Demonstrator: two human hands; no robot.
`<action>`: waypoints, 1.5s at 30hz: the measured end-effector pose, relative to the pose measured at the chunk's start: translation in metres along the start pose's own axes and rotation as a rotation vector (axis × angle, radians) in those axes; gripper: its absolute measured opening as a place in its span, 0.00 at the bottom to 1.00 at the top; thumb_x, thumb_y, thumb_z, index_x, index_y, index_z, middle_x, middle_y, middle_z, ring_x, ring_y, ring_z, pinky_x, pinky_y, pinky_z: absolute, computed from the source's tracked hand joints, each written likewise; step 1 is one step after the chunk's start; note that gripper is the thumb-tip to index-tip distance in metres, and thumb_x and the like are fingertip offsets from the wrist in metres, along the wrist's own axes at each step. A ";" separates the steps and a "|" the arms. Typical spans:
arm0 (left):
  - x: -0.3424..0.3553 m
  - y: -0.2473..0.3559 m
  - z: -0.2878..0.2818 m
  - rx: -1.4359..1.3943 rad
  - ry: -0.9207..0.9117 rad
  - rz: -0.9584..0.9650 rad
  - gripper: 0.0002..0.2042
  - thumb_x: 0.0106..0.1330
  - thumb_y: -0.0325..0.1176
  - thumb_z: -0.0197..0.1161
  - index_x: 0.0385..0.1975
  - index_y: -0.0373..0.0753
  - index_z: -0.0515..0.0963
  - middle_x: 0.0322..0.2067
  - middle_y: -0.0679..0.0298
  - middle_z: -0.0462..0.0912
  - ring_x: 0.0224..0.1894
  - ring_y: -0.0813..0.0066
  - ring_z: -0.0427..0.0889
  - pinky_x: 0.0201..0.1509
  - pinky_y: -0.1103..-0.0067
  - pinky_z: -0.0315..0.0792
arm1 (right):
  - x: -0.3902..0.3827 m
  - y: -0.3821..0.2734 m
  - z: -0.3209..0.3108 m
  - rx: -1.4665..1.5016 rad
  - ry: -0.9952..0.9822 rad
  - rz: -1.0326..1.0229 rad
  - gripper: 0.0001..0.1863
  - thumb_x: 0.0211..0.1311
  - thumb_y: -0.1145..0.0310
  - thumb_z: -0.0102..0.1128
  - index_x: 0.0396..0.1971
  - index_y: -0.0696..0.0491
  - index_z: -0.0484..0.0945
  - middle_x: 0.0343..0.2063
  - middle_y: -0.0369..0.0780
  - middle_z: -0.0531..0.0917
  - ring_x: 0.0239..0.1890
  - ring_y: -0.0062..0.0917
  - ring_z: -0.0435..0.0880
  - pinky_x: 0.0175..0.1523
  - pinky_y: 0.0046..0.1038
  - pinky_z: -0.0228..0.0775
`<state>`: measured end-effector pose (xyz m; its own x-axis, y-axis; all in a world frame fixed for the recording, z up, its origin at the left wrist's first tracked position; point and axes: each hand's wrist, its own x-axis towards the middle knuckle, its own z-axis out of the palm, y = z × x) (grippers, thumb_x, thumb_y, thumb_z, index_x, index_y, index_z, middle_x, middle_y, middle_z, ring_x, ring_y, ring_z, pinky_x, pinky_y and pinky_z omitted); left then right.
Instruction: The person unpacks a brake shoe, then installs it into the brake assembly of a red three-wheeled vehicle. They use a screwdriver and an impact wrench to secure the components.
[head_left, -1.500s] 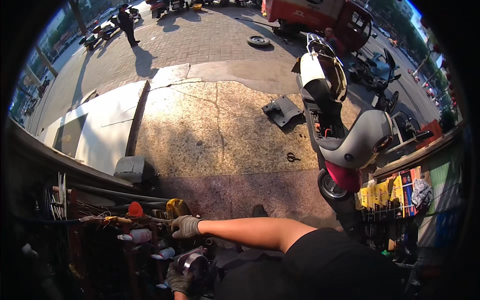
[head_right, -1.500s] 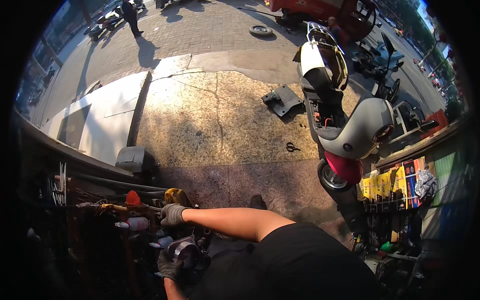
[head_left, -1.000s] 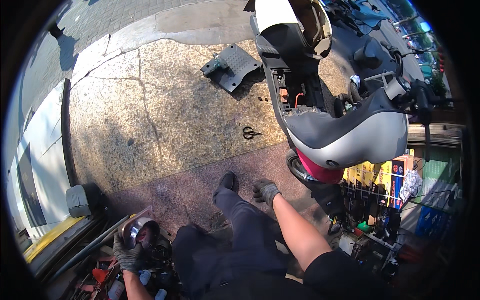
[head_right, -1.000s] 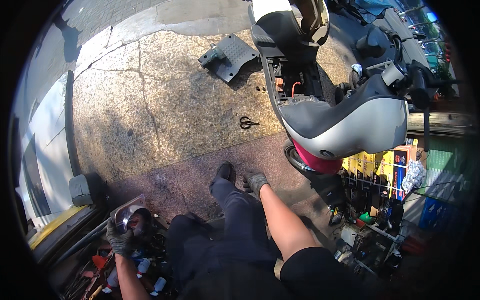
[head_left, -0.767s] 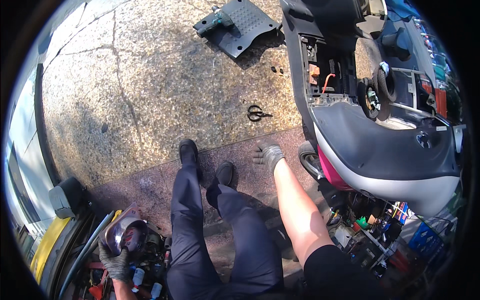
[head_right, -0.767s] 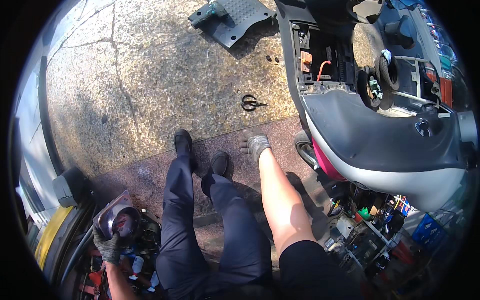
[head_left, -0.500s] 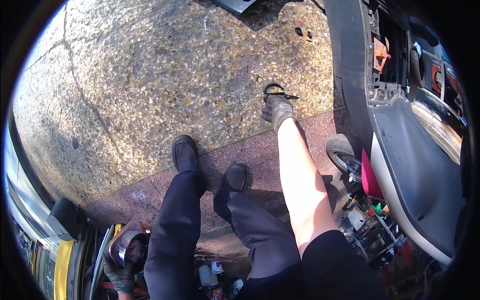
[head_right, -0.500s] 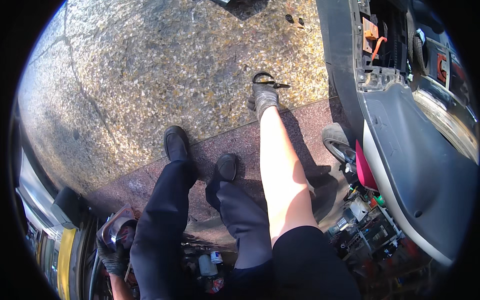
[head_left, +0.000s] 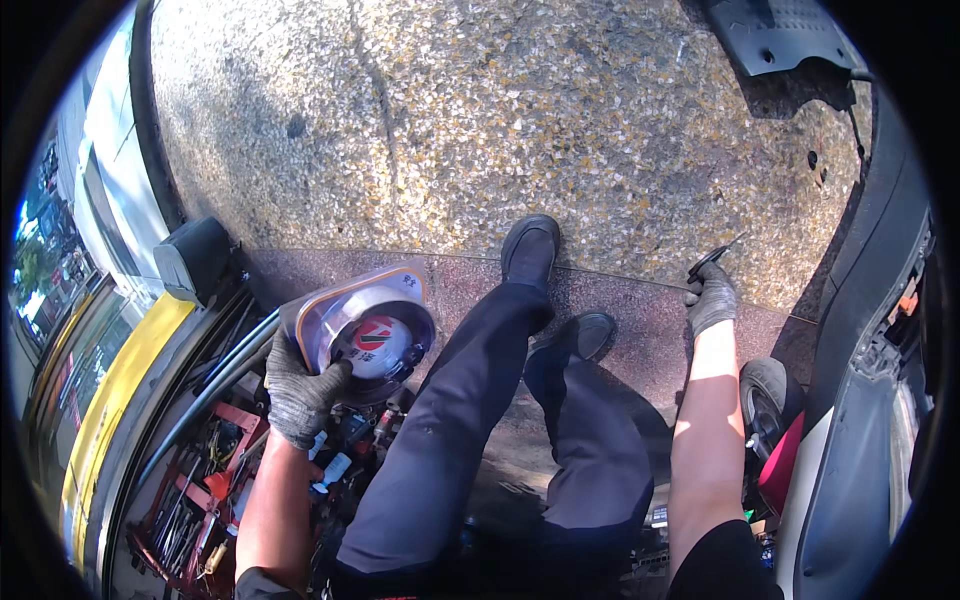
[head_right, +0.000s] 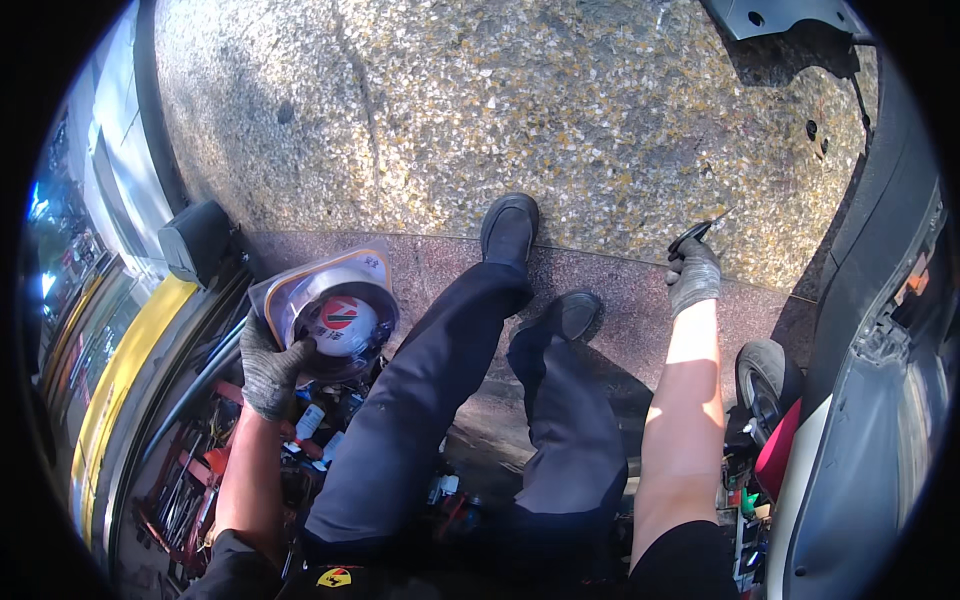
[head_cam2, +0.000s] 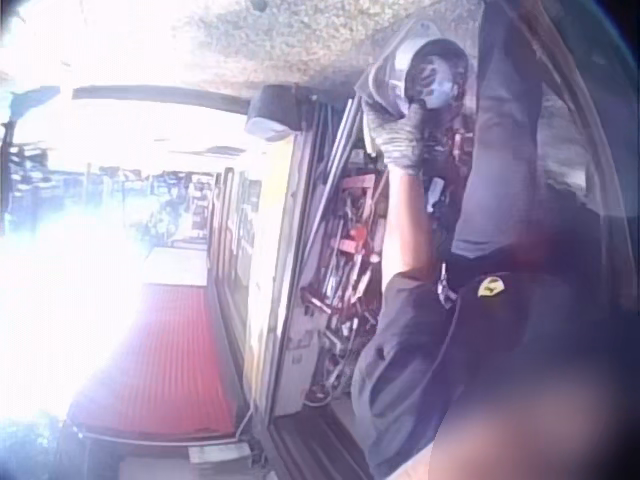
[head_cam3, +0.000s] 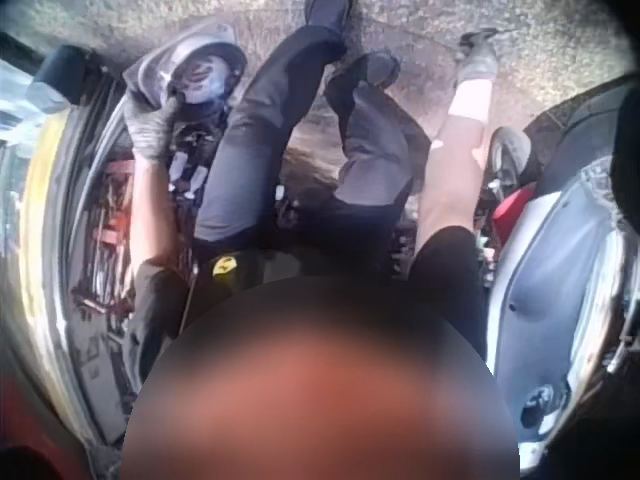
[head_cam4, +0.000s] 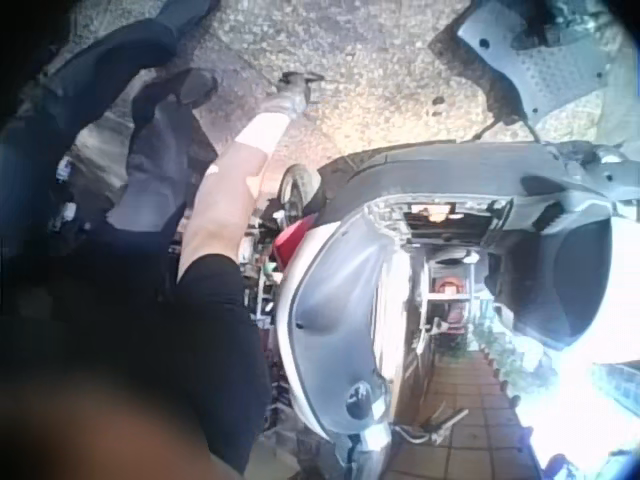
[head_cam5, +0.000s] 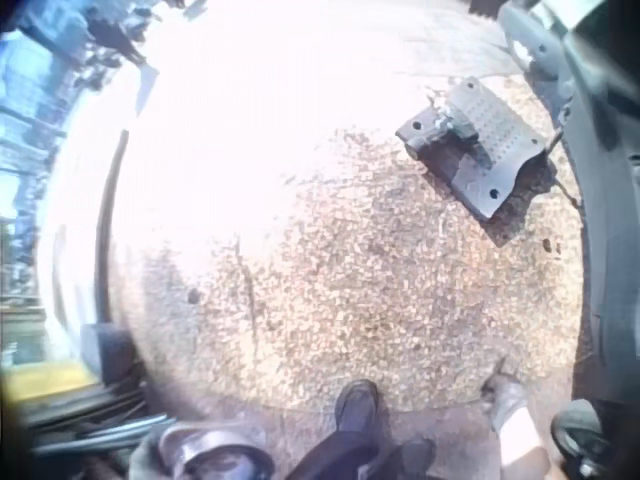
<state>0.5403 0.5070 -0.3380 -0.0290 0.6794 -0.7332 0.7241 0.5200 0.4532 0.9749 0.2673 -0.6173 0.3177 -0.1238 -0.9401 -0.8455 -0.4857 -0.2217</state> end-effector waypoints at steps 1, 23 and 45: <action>-0.010 0.025 0.000 -0.045 -0.014 -0.034 0.33 0.44 0.19 0.65 0.56 0.35 0.66 0.48 0.60 0.77 0.51 0.70 0.76 0.58 0.73 0.70 | -0.042 -0.013 -0.010 -0.149 -0.023 -0.066 0.04 0.51 0.73 0.58 0.25 0.52 0.72 0.17 0.33 0.71 0.13 0.15 0.65 0.14 0.18 0.52; -0.193 0.375 -0.182 -1.368 -0.491 0.468 0.32 0.51 0.23 0.63 0.60 0.34 0.65 0.54 0.54 0.75 0.56 0.60 0.75 0.64 0.67 0.69 | -0.675 -0.226 0.028 -0.957 -0.857 -1.033 0.22 0.54 0.58 0.71 0.42 0.58 0.77 0.31 0.40 0.83 0.34 0.24 0.81 0.43 0.28 0.73; -0.167 0.599 -0.161 -1.428 -0.581 0.747 0.26 0.60 0.30 0.56 0.61 0.34 0.64 0.57 0.52 0.74 0.58 0.58 0.74 0.64 0.64 0.69 | -0.722 -0.413 0.092 -1.397 -0.738 -1.455 0.35 0.60 0.36 0.47 0.41 0.58 0.77 0.36 0.52 0.82 0.41 0.49 0.80 0.48 0.40 0.69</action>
<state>0.8677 0.7884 0.1379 0.4725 0.8761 -0.0960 -0.6896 0.4354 0.5788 1.0546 0.6370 0.1293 -0.1933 0.9329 -0.3037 0.6768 -0.0974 -0.7297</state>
